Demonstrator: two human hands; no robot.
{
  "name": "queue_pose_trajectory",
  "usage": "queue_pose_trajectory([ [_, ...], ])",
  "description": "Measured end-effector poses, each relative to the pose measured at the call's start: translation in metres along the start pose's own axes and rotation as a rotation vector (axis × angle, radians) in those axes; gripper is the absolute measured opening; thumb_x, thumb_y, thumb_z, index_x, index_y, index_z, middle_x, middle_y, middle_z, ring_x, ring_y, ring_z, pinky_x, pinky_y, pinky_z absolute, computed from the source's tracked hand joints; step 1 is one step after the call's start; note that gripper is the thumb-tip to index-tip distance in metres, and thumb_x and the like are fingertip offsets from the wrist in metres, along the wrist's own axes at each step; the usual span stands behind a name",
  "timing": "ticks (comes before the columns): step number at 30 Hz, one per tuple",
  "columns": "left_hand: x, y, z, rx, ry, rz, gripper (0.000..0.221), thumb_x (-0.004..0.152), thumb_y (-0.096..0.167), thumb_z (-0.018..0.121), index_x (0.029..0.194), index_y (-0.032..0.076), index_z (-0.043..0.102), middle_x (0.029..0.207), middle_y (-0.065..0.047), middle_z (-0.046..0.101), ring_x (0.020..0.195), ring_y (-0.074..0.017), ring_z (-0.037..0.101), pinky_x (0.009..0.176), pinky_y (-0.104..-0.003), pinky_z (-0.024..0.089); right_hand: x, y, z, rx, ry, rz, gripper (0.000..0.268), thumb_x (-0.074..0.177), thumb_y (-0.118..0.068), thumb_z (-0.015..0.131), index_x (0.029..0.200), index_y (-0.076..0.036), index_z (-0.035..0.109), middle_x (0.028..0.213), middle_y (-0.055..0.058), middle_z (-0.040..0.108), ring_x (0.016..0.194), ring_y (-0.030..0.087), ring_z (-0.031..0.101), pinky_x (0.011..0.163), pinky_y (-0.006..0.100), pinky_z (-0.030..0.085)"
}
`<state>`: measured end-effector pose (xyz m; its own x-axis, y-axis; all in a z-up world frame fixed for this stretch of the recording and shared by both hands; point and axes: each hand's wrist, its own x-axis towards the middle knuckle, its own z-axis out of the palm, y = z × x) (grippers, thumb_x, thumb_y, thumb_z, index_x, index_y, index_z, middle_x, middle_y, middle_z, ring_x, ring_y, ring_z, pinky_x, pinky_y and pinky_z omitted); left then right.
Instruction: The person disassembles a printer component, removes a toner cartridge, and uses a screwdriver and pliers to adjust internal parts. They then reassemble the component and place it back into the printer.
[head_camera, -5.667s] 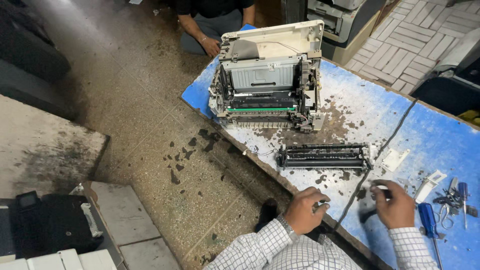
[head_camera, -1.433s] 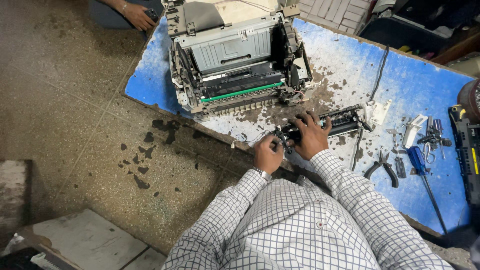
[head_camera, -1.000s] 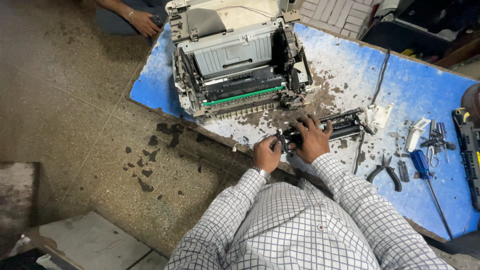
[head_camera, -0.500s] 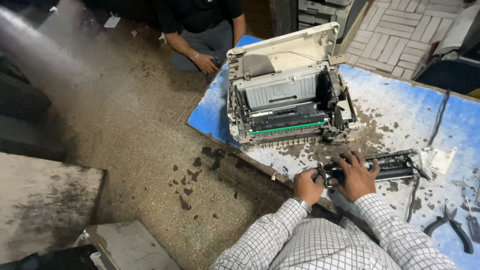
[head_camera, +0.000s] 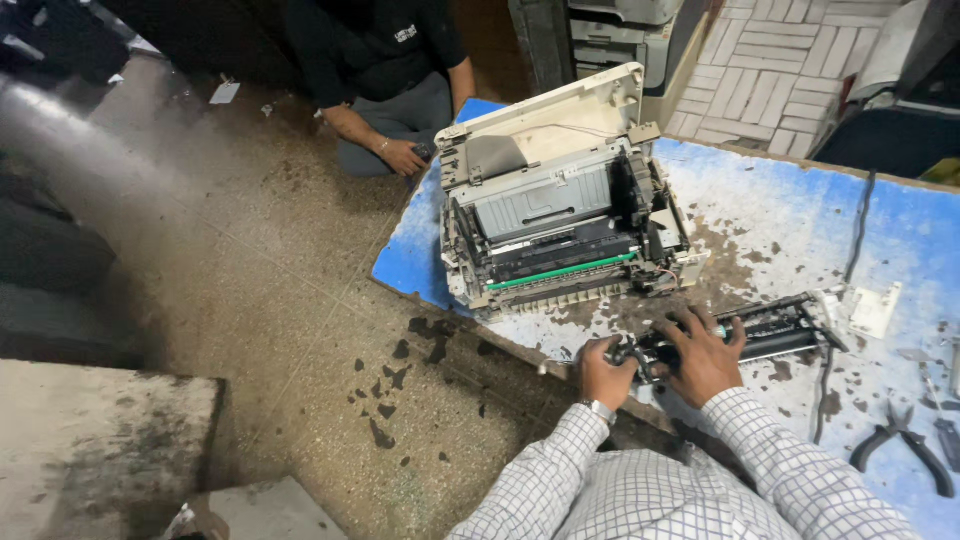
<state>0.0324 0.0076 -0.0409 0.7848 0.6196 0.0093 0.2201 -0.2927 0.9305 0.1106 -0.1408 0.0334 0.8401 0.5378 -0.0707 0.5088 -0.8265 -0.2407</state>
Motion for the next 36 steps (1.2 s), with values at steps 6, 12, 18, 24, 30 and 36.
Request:
queue_pose_trajectory([
  [6, 0.009, -0.046, 0.021, 0.009, -0.133, 0.049, 0.02, 0.073, 0.008, 0.075, 0.091, -0.001, 0.078, 0.092, -0.018, 0.075, 0.086, -0.0291, 0.073, 0.08, -0.036, 0.056, -0.007, 0.007, -0.012, 0.066, 0.028, 0.002, 0.07, 0.069, -0.039, 0.087, 0.132, -0.029, 0.058, 0.145, 0.0, 0.05, 0.147, 0.026, 0.035, 0.117, 0.072, 0.017],
  [12, 0.002, -0.06, 0.029, -0.053, 0.028, 0.077, 0.015, 0.072, 0.002, 0.077, 0.086, -0.005, 0.075, 0.086, -0.015, 0.074, 0.08, -0.0258, 0.071, 0.075, -0.035, 0.056, -0.007, 0.007, -0.009, 0.123, -0.007, 0.004, 0.079, 0.068, -0.043, 0.086, 0.14, -0.031, 0.056, 0.148, 0.0, 0.046, 0.147, 0.024, 0.032, 0.118, 0.071, 0.014],
  [18, 0.016, -0.045, 0.026, -0.193, -0.055, -0.267, 0.022, 0.074, 0.001, 0.074, 0.095, -0.003, 0.077, 0.077, -0.008, 0.076, 0.068, -0.0152, 0.068, 0.065, -0.03, 0.055, -0.004, 0.01, -0.007, 0.124, -0.002, -0.027, 0.079, 0.071, -0.048, 0.084, 0.142, -0.029, 0.055, 0.151, 0.002, 0.043, 0.147, 0.026, 0.03, 0.117, 0.073, 0.012],
  [24, 0.018, -0.039, 0.025, 0.078, 0.07, 0.024, 0.029, 0.064, 0.005, 0.083, 0.092, -0.001, 0.079, 0.099, -0.015, 0.075, 0.093, -0.026, 0.072, 0.083, -0.036, 0.056, -0.002, 0.021, -0.002, 0.14, 0.05, -0.082, 0.076, 0.072, -0.049, 0.083, 0.139, -0.027, 0.055, 0.149, 0.004, 0.044, 0.146, 0.028, 0.032, 0.115, 0.073, 0.014],
  [30, 0.009, -0.046, 0.029, 0.23, 0.118, 0.026, 0.025, 0.065, 0.011, 0.083, 0.089, 0.005, 0.081, 0.099, -0.017, 0.075, 0.097, -0.0308, 0.072, 0.089, -0.037, 0.056, -0.01, 0.027, -0.005, 0.147, 0.139, -0.201, 0.078, 0.073, -0.047, 0.083, 0.142, -0.024, 0.055, 0.153, 0.009, 0.044, 0.144, 0.032, 0.033, 0.109, 0.074, 0.016],
  [36, 0.022, -0.047, 0.014, 0.136, -0.028, -0.13, 0.032, 0.068, 0.018, 0.087, 0.096, 0.005, 0.08, 0.096, -0.014, 0.078, 0.084, -0.027, 0.073, 0.081, -0.037, 0.056, -0.046, 0.073, 0.001, 0.405, 0.363, -0.176, 0.06, 0.078, -0.033, 0.081, 0.131, -0.014, 0.062, 0.144, 0.017, 0.053, 0.13, 0.039, 0.051, 0.104, 0.055, 0.041],
])
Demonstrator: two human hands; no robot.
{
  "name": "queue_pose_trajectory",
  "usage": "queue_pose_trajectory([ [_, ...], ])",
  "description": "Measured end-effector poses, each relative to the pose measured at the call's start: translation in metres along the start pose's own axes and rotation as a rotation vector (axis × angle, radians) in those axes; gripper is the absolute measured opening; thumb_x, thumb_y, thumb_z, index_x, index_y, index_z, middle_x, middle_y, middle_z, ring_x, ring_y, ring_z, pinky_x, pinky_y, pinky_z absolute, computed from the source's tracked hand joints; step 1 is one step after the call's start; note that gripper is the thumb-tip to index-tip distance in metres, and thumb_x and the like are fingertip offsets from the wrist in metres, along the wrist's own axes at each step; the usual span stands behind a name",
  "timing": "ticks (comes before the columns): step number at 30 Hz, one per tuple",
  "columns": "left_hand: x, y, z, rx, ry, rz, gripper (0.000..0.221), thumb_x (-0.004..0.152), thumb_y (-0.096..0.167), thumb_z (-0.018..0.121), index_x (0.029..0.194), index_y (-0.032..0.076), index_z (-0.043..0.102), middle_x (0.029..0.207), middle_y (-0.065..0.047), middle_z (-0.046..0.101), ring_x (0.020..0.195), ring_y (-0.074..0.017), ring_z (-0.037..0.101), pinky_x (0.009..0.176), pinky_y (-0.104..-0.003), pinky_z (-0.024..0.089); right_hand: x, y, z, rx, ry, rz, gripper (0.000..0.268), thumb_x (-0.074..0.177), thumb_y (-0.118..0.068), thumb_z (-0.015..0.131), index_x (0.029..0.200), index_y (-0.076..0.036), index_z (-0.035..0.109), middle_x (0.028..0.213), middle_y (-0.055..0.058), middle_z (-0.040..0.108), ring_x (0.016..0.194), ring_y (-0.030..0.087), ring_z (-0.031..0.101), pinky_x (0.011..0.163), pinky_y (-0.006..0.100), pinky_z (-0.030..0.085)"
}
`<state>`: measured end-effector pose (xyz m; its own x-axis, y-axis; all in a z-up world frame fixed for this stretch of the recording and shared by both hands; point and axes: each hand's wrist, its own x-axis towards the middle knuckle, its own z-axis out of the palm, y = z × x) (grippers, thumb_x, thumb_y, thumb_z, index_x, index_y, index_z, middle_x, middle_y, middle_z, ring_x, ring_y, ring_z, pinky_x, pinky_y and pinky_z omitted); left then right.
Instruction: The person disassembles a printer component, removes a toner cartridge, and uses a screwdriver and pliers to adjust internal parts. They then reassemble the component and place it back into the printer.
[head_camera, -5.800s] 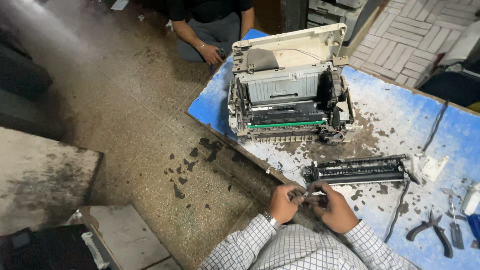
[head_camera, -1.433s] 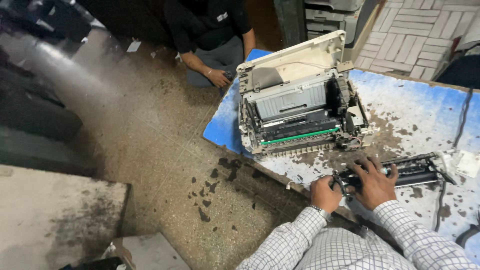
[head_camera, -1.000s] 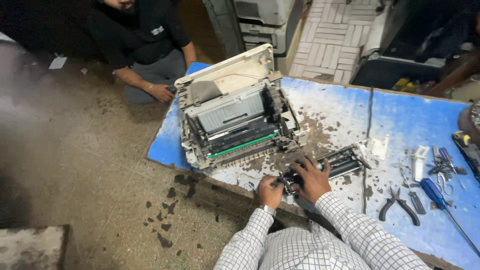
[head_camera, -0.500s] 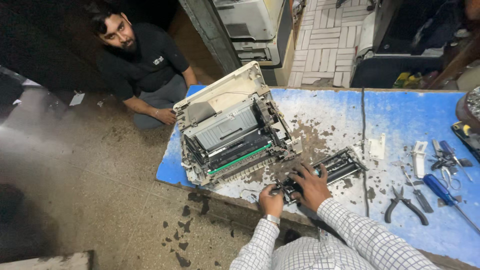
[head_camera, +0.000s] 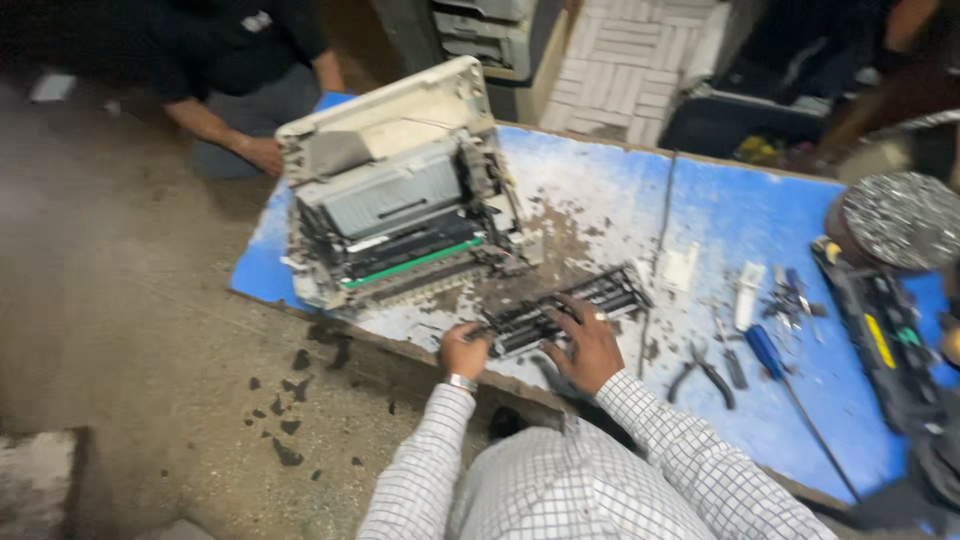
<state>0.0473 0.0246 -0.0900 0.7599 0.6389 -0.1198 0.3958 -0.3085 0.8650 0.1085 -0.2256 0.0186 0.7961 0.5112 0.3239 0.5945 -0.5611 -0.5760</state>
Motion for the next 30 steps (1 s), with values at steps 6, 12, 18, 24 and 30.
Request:
queue_pose_trajectory([
  [6, 0.002, -0.003, 0.001, -0.02, 0.031, 0.035, 0.031, 0.07, 0.013, 0.085, 0.097, -0.001, 0.079, 0.092, -0.015, 0.079, 0.079, -0.0218, 0.074, 0.075, -0.032, 0.057, -0.077, 0.064, -0.075, -0.127, 0.143, 0.348, 0.04, 0.081, -0.026, 0.079, 0.117, -0.011, 0.07, 0.119, 0.013, 0.068, 0.102, 0.035, 0.065, 0.087, 0.046, 0.053],
  [12, -0.007, 0.015, -0.003, -0.085, -0.002, -0.035, 0.031, 0.071, 0.007, 0.082, 0.1, -0.004, 0.079, 0.092, -0.018, 0.079, 0.078, -0.0223, 0.073, 0.074, -0.033, 0.057, -0.094, 0.095, -0.118, -0.309, 0.088, 0.538, 0.037, 0.081, -0.032, 0.079, 0.111, -0.011, 0.074, 0.109, 0.014, 0.068, 0.093, 0.036, 0.067, 0.082, 0.047, 0.055],
  [18, -0.01, 0.027, -0.012, -0.017, -0.018, -0.098, 0.033, 0.074, 0.006, 0.081, 0.105, -0.005, 0.078, 0.095, -0.021, 0.079, 0.08, -0.0252, 0.074, 0.076, -0.035, 0.057, -0.111, 0.129, -0.134, -0.382, -0.021, 0.663, 0.036, 0.083, -0.034, 0.076, 0.111, -0.01, 0.073, 0.11, 0.016, 0.07, 0.093, 0.039, 0.069, 0.081, 0.049, 0.056],
  [24, -0.01, 0.029, -0.008, 0.075, 0.038, 0.026, 0.04, 0.069, 0.019, 0.085, 0.103, 0.0, 0.08, 0.102, -0.019, 0.079, 0.093, -0.0274, 0.075, 0.086, -0.037, 0.056, -0.108, 0.159, -0.126, -0.47, -0.152, 0.529, 0.041, 0.086, -0.034, 0.072, 0.12, -0.012, 0.073, 0.112, 0.015, 0.072, 0.092, 0.038, 0.072, 0.081, 0.048, 0.059],
  [30, -0.011, 0.033, -0.007, -0.026, -0.06, -0.114, 0.03, 0.072, 0.013, 0.081, 0.1, 0.002, 0.079, 0.091, -0.017, 0.079, 0.081, -0.0248, 0.075, 0.076, -0.036, 0.058, -0.087, 0.109, -0.095, 0.291, -0.061, 0.565, 0.033, 0.092, -0.015, 0.078, 0.123, -0.004, 0.072, 0.103, 0.019, 0.078, 0.068, 0.034, 0.068, 0.062, 0.039, 0.052],
])
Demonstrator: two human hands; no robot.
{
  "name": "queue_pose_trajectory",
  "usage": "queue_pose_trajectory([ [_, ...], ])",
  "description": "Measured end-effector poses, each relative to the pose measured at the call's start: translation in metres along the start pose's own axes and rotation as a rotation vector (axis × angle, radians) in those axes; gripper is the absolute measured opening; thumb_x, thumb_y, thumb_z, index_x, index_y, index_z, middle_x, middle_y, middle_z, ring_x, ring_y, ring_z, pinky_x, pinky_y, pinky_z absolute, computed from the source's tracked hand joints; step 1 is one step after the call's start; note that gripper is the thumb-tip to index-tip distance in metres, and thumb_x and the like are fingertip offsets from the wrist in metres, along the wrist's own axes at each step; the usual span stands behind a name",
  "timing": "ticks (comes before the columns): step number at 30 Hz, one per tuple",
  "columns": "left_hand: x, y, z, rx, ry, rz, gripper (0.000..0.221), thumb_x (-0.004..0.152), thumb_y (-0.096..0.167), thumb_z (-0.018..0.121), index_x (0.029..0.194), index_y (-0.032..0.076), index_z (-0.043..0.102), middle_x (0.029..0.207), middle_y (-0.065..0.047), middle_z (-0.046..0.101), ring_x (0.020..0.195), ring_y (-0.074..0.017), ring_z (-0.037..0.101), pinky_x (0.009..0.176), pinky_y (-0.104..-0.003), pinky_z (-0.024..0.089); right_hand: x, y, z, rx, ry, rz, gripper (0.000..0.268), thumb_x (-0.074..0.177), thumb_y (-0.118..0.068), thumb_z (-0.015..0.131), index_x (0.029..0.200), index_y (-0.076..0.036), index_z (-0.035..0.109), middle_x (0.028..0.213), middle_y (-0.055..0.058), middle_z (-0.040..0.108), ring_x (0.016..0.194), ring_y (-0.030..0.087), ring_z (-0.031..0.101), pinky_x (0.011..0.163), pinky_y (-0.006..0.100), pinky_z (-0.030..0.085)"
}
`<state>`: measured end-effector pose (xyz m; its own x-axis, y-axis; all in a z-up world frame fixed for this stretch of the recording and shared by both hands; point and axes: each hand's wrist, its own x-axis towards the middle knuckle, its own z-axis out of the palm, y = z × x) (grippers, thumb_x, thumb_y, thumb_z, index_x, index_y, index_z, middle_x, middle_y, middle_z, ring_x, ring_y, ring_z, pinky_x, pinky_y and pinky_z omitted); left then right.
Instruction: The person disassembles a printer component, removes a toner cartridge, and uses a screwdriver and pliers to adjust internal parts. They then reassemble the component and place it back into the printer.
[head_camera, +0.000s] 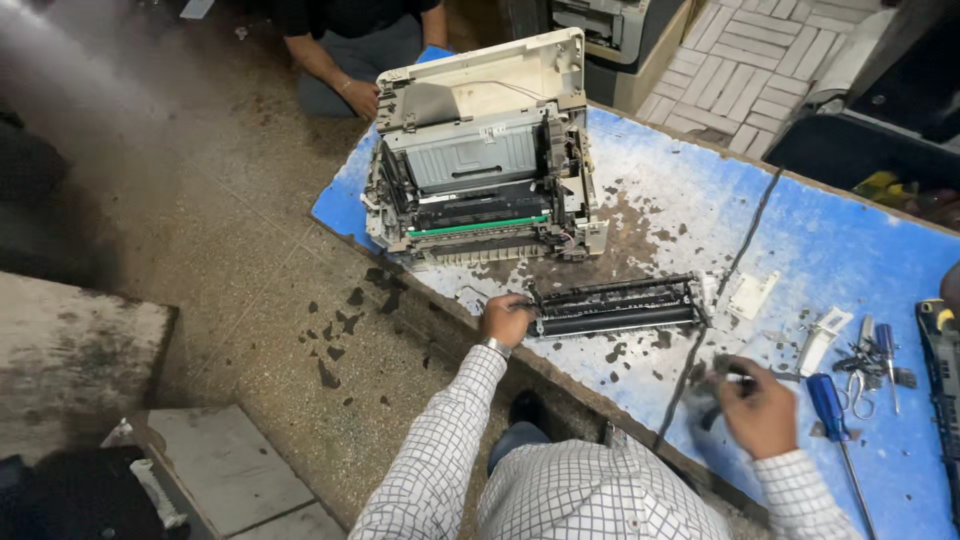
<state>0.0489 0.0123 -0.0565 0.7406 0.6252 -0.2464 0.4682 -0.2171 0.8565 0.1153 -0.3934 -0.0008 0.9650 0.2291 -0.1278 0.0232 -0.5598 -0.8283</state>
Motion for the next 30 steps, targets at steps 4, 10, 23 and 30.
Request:
queue_pose_trajectory([
  [4, -0.002, 0.011, 0.001, -0.034, 0.014, 0.053, 0.027, 0.072, 0.01, 0.08, 0.097, -0.001, 0.079, 0.087, -0.018, 0.079, 0.075, -0.0232, 0.074, 0.071, -0.035, 0.057, -0.002, -0.07, 0.099, 0.138, -0.487, 0.142, 0.029, 0.085, -0.01, 0.078, 0.114, -0.008, 0.076, 0.094, 0.011, 0.081, 0.061, 0.027, 0.061, 0.059, 0.043, 0.052],
  [10, -0.003, 0.004, 0.008, -0.302, -0.107, -0.172, 0.025, 0.074, 0.003, 0.068, 0.099, 0.0, 0.074, 0.076, -0.015, 0.073, 0.061, -0.0255, 0.07, 0.057, -0.041, 0.056, 0.001, -0.123, 0.175, 0.245, -0.248, -0.371, 0.028, 0.071, -0.011, 0.088, 0.096, -0.003, 0.078, 0.097, 0.01, 0.078, 0.087, 0.019, 0.074, 0.08, 0.033, 0.06],
  [23, 0.0, 0.003, 0.009, -0.112, -0.107, 0.058, 0.013, 0.081, 0.006, 0.077, 0.092, 0.0, 0.074, 0.075, -0.012, 0.075, 0.061, -0.0172, 0.069, 0.057, -0.033, 0.052, 0.024, -0.102, 0.173, -0.46, 0.122, -0.592, 0.093, 0.073, -0.069, 0.071, 0.144, -0.013, 0.05, 0.148, 0.015, 0.045, 0.143, 0.033, 0.034, 0.116, 0.061, 0.013],
  [30, -0.003, 0.009, -0.001, -0.102, -0.156, 0.097, 0.012, 0.081, 0.006, 0.078, 0.09, -0.002, 0.074, 0.077, -0.013, 0.076, 0.062, -0.0182, 0.071, 0.058, -0.033, 0.054, 0.057, -0.134, 0.179, -0.793, -0.022, -0.582, 0.094, 0.076, -0.074, 0.065, 0.149, -0.017, 0.047, 0.154, 0.012, 0.046, 0.144, 0.031, 0.037, 0.117, 0.065, 0.008],
])
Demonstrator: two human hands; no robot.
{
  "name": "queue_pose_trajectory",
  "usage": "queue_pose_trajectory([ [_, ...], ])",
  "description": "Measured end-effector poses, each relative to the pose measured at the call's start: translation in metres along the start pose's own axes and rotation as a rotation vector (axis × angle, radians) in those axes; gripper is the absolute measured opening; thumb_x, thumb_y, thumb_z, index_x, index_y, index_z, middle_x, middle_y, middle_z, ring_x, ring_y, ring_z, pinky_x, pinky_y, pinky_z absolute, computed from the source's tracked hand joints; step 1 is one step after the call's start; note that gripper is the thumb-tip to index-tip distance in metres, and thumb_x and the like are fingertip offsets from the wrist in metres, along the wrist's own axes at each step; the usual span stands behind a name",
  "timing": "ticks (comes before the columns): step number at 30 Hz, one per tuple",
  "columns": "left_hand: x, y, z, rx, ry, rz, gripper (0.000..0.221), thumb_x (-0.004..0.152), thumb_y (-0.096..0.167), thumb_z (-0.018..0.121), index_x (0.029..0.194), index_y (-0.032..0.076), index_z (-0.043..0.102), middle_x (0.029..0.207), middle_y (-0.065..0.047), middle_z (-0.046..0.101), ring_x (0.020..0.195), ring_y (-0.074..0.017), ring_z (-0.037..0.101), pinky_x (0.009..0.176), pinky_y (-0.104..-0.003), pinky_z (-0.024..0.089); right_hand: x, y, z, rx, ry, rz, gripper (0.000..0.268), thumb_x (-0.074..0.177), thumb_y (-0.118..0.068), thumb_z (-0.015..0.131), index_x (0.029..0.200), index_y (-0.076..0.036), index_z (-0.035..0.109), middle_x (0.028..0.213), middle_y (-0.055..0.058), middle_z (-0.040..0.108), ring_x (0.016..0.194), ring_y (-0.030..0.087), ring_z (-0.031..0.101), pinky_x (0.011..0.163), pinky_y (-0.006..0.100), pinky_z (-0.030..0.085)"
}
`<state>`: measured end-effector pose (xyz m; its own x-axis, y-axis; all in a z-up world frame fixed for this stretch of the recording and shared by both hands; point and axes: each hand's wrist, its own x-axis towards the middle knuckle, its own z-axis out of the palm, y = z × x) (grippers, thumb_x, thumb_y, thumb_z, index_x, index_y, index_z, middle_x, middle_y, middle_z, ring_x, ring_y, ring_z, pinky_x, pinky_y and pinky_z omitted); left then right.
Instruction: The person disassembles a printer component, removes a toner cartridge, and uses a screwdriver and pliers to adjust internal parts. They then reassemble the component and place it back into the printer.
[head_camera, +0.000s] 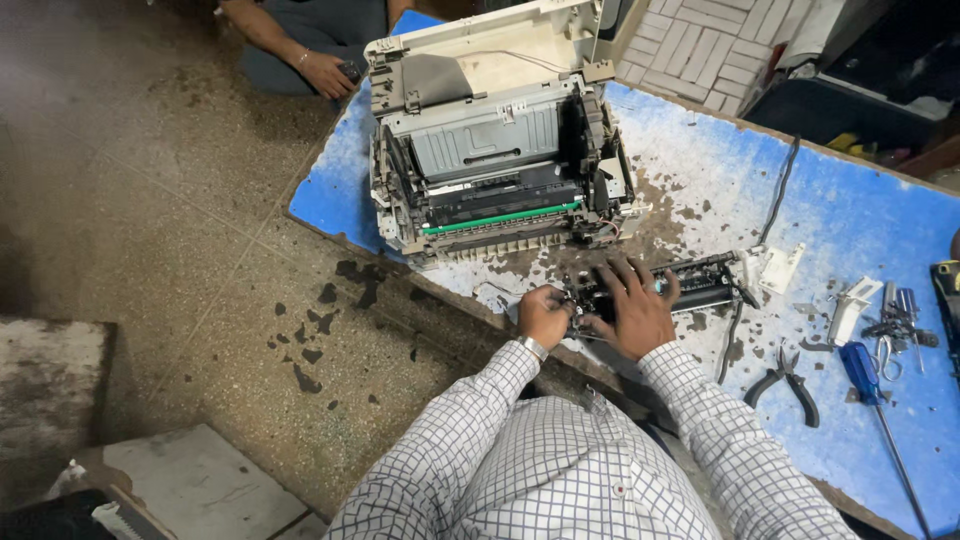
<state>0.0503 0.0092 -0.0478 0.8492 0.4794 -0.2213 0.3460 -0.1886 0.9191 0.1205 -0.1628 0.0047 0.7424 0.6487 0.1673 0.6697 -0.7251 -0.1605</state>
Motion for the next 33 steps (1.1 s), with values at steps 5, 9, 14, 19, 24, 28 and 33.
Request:
queue_pose_trajectory([
  [5, 0.002, -0.008, 0.001, -0.01, -0.036, 0.031, 0.015, 0.079, 0.005, 0.08, 0.09, -0.003, 0.074, 0.077, -0.015, 0.075, 0.064, -0.018, 0.071, 0.058, -0.034, 0.055, 0.024, -0.006, -0.026, 0.087, -0.255, -0.037, 0.081, 0.07, -0.057, 0.079, 0.141, -0.024, 0.057, 0.146, 0.003, 0.057, 0.128, 0.026, 0.057, 0.118, 0.07, 0.011],
  [9, 0.007, -0.018, 0.003, -0.124, -0.097, 0.002, 0.014, 0.081, 0.004, 0.078, 0.092, -0.003, 0.072, 0.076, -0.014, 0.076, 0.062, -0.0167, 0.071, 0.055, -0.032, 0.055, 0.038, -0.009, -0.031, 0.111, -0.272, -0.083, 0.079, 0.064, -0.056, 0.086, 0.131, -0.02, 0.064, 0.131, 0.004, 0.064, 0.124, 0.029, 0.061, 0.112, 0.074, 0.011],
  [14, 0.007, -0.02, 0.001, -0.166, -0.161, 0.042, 0.012, 0.084, 0.003, 0.075, 0.093, -0.005, 0.072, 0.073, -0.011, 0.076, 0.063, -0.0151, 0.075, 0.056, -0.029, 0.057, 0.044, -0.016, -0.023, 0.113, -0.412, 0.024, 0.073, 0.062, -0.043, 0.087, 0.128, -0.018, 0.067, 0.115, 0.002, 0.074, 0.109, 0.027, 0.067, 0.115, 0.072, 0.013],
  [19, 0.001, -0.022, -0.007, -0.145, -0.177, 0.067, 0.019, 0.084, 0.003, 0.076, 0.102, -0.004, 0.073, 0.079, -0.013, 0.077, 0.066, -0.0155, 0.074, 0.059, -0.029, 0.056, 0.039, -0.013, -0.018, 0.202, -0.284, 0.0, 0.064, 0.058, -0.037, 0.086, 0.117, -0.016, 0.074, 0.11, 0.005, 0.075, 0.101, 0.03, 0.067, 0.112, 0.062, 0.023],
  [24, -0.002, -0.043, -0.02, -0.27, -0.109, 0.135, 0.019, 0.084, 0.003, 0.076, 0.103, -0.001, 0.077, 0.096, -0.013, 0.079, 0.081, -0.0142, 0.075, 0.069, -0.029, 0.06, 0.039, -0.008, -0.007, 0.197, -0.272, 0.003, 0.061, 0.057, -0.031, 0.082, 0.115, -0.014, 0.075, 0.116, 0.005, 0.076, 0.104, 0.029, 0.067, 0.114, 0.062, 0.023],
  [28, 0.002, -0.056, -0.023, -0.425, -0.007, -0.117, 0.014, 0.088, 0.005, 0.073, 0.1, 0.002, 0.078, 0.089, -0.01, 0.079, 0.07, -0.0134, 0.073, 0.062, -0.027, 0.058, 0.038, -0.003, 0.0, 0.205, -0.256, 0.011, 0.064, 0.056, -0.033, 0.083, 0.115, -0.01, 0.075, 0.118, 0.006, 0.075, 0.106, 0.03, 0.067, 0.115, 0.063, 0.021],
  [33, 0.002, -0.045, -0.028, -0.619, -0.12, -0.24, 0.021, 0.097, 0.012, 0.068, 0.106, -0.005, 0.077, 0.078, -0.01, 0.071, 0.057, -0.0121, 0.061, 0.05, -0.025, 0.047, 0.035, -0.002, 0.005, 0.232, -0.228, 0.015, 0.063, 0.057, -0.037, 0.086, 0.112, -0.01, 0.075, 0.117, 0.007, 0.075, 0.107, 0.032, 0.066, 0.114, 0.065, 0.019],
])
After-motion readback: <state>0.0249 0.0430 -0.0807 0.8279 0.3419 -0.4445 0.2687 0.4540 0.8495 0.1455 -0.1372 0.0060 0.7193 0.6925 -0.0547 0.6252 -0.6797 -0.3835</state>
